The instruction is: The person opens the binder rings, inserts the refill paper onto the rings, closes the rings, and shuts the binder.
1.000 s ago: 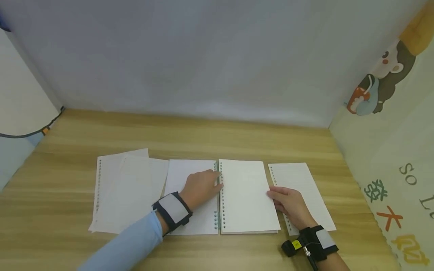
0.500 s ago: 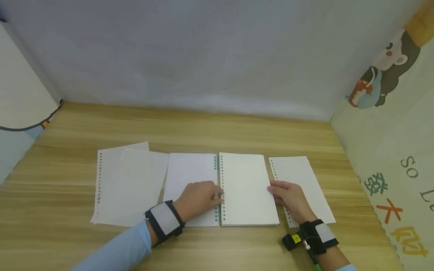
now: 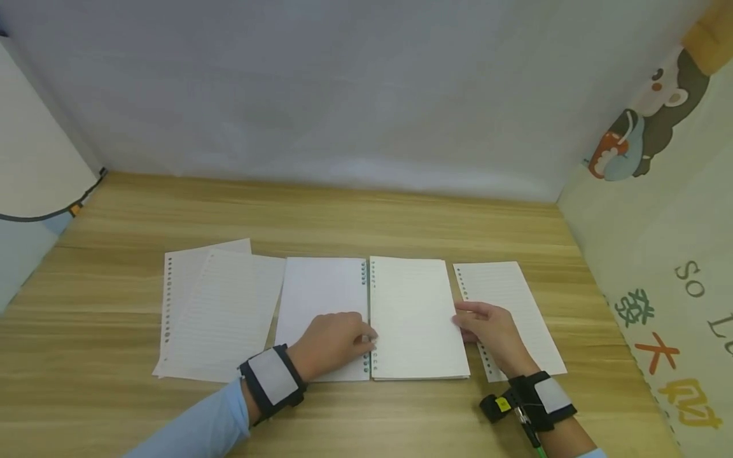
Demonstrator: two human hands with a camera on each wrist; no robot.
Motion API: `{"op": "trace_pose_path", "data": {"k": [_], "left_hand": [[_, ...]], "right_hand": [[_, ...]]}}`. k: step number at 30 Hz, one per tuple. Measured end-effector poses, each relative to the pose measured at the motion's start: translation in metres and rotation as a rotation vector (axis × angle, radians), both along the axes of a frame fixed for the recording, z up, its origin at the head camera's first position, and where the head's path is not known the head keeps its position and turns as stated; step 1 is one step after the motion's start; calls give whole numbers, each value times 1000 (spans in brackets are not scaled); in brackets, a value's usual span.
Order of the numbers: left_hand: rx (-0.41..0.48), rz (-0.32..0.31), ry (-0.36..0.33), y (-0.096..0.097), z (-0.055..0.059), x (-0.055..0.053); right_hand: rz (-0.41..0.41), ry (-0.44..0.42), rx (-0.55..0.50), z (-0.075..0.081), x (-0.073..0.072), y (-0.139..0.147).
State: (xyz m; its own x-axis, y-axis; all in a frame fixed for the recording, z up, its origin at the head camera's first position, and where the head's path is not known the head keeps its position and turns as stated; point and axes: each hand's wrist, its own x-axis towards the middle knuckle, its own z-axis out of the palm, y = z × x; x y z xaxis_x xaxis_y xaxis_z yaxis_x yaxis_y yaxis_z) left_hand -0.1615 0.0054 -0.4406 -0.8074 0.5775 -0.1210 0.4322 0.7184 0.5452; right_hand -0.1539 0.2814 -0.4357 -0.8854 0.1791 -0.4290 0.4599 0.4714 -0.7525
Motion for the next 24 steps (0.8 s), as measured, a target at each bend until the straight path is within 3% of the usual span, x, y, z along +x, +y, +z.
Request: {"op": "trace_pose_path", "data": {"k": [8,14,24], "left_hand": [[-11,-22,-24,0,-2,1],[-28,-33,-1,2,-3,2],[-28,-48,1,6,-1,3]], "right_hand": [[3,5,9,-5,0,1],[4,10,20,-6,2,2],[31,39,133,-3,0,4]]}}
